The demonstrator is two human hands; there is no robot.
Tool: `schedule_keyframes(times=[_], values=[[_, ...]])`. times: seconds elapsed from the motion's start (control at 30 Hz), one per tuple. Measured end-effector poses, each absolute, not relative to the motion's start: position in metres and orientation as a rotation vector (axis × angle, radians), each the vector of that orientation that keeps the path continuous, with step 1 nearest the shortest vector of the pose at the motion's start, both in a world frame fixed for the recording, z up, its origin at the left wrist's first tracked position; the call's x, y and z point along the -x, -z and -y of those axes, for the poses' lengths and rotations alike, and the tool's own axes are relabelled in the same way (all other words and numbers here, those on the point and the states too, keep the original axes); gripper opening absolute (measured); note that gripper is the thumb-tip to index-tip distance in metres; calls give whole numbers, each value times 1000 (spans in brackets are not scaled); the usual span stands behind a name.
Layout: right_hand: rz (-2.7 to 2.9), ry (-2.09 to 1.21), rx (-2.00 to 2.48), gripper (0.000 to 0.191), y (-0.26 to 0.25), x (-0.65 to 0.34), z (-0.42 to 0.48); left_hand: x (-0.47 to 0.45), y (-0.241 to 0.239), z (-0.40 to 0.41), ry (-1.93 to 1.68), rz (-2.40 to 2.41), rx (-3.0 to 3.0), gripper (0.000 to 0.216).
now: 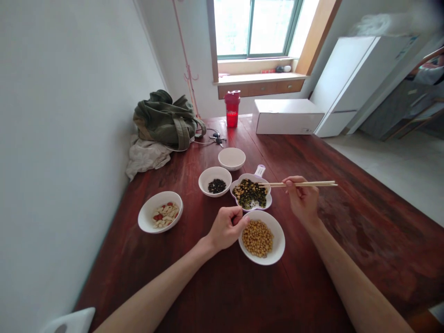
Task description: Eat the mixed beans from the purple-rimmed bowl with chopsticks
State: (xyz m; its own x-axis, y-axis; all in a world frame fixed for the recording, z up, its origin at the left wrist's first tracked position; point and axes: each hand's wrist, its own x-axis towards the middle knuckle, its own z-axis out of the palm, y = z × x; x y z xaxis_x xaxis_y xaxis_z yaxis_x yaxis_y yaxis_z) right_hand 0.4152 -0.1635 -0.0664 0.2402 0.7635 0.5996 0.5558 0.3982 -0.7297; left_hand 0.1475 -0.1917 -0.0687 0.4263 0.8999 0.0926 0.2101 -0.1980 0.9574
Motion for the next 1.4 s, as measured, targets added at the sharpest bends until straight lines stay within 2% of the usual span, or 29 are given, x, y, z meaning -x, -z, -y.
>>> schedule_keyframes(times=[0.1, 0.27, 0.6, 0.97, 1.4], values=[[1463, -218, 1279, 32, 65, -410, 166, -148, 69, 191, -857, -1007, -1726, 45], [1502, -428, 1213, 29, 65, -389, 171, -149, 69, 190, -827, -982, -1745, 42], [1556, -462, 1244, 26, 73, -377, 169, -149, 68, 191, -838, -965, -1769, 39], [1529, -496, 1284, 33, 77, -375, 168, -149, 72, 191, -845, -948, -1775, 37], [1457, -549, 1291, 33, 90, -379, 163, -149, 72, 192, -846, -952, -1793, 36]])
